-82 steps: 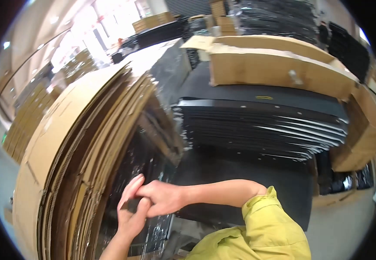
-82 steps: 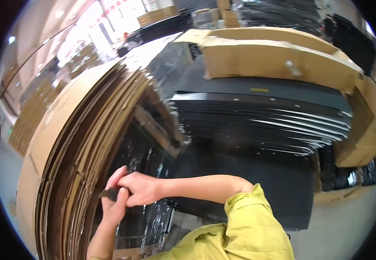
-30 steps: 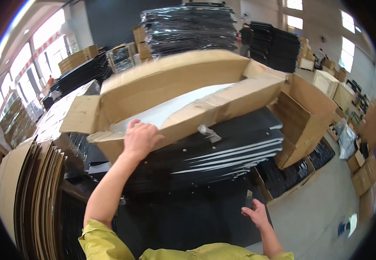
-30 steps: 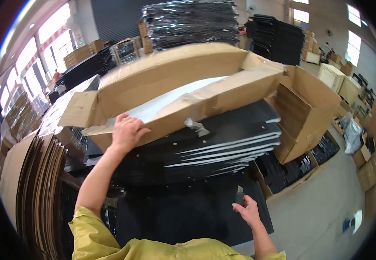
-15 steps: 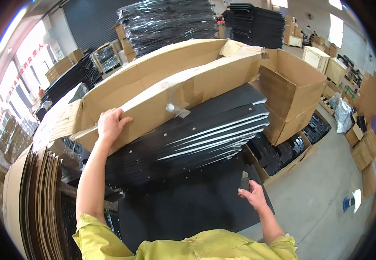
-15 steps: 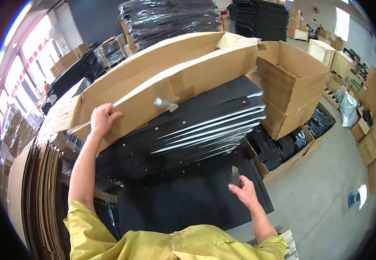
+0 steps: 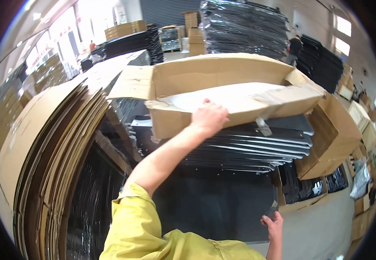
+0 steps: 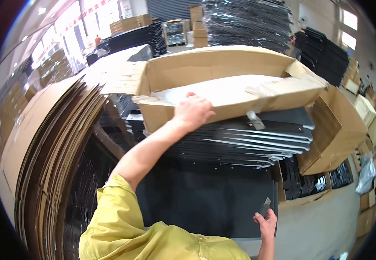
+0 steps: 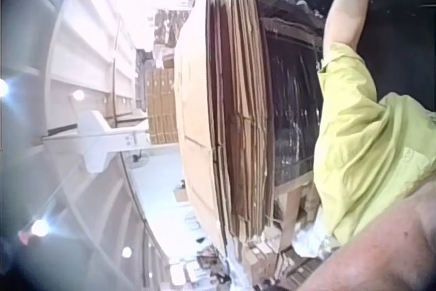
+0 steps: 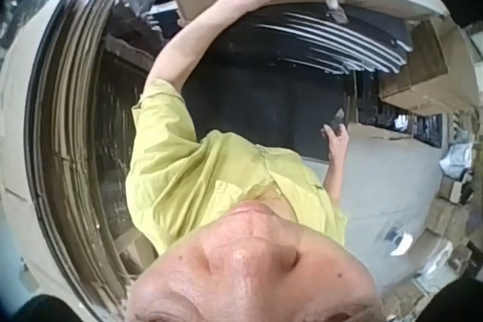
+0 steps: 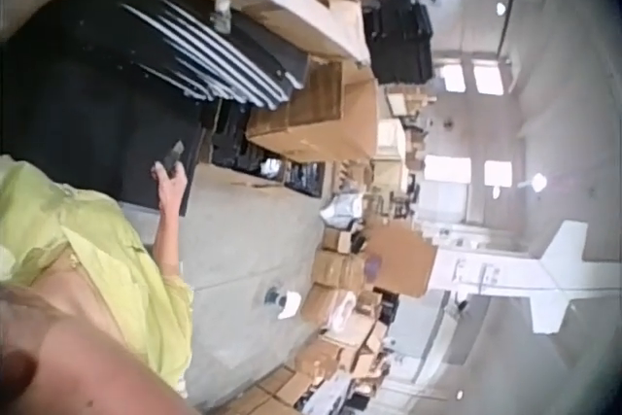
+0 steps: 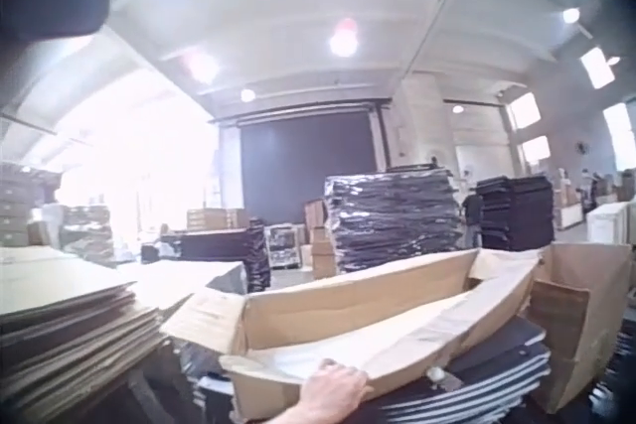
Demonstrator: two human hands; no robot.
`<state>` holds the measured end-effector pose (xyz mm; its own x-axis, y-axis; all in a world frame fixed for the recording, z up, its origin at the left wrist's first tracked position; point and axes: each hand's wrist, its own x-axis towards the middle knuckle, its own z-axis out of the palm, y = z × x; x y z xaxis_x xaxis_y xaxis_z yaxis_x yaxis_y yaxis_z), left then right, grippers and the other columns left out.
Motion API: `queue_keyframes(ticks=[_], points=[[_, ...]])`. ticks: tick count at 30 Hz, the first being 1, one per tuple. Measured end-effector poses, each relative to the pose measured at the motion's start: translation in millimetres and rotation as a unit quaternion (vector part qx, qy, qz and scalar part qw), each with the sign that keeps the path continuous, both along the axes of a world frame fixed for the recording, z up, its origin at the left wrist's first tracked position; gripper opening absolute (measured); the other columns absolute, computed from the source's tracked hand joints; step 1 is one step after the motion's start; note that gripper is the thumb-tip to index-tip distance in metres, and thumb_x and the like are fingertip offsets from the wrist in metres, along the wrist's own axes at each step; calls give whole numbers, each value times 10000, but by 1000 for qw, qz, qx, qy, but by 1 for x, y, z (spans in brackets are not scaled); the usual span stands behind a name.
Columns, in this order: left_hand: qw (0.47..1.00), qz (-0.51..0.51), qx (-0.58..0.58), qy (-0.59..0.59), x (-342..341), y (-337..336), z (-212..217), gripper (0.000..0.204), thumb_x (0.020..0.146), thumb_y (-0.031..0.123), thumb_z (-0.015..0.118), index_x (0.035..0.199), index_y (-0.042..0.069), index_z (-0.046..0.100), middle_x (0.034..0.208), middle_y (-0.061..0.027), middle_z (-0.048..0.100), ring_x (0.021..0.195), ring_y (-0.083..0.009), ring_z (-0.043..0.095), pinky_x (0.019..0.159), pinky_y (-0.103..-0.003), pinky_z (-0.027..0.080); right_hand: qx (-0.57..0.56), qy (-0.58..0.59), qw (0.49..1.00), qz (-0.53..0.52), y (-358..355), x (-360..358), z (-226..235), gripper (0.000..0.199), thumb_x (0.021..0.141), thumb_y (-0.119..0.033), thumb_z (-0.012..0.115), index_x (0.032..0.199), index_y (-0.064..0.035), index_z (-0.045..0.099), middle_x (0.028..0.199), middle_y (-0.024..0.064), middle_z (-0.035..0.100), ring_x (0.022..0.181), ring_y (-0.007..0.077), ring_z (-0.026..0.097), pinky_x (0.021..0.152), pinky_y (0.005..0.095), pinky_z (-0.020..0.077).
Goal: Breaking down and flattening cardboard boxes using a utility knife in a warehouse.
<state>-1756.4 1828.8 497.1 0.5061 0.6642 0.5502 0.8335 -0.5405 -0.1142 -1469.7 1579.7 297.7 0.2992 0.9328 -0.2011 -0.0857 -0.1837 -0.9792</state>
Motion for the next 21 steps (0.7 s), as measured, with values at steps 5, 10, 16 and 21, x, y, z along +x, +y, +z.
queue_keyframes(ticks=[5, 10, 16, 21], points=[[999, -28, 32, -24, 12, -48, 2, 182, 711, 256, 593, 738, 79, 558, 748, -69, 584, 778, -215, 568, 840, -368, 376, -7, 40, 998, -44, -5, -1, 9, 140, 761, -77, 542, 877, -34, 475, 716, 84, 562, 604, 179, 570, 542, 280, 490], [996, -15, 87, -28, 32, -97, 1, 204, 693, 280, 614, 647, 101, 527, 649, -46, 566, 674, -191, 568, 779, -341, 407, 30, 379, 924, -33, 59, 18, 5, 146, 811, -120, 520, 900, -19, 463, 849, 149, 533, 775, 245, 555, 770, 394, 482], [994, 8, 100, -52, 86, -172, 21, 268, 641, 276, 661, 592, 73, 494, 572, -63, 516, 602, -225, 544, 705, -344, 426, -34, 549, 835, 19, 173, 51, -21, 314, 848, -211, 459, 1024, 46, 413, 945, 201, 522, 864, 313, 543, 762, 387, 486], [993, 98, 56, -27, 155, -256, 22, 245, 633, 247, 672, 604, 69, 506, 547, -60, 490, 578, -229, 521, 729, -361, 417, 54, 529, 834, 146, 192, 59, -34, 294, 784, -150, 526, 1063, -67, 480, 911, 85, 555, 832, 245, 556, 727, 351, 483]])
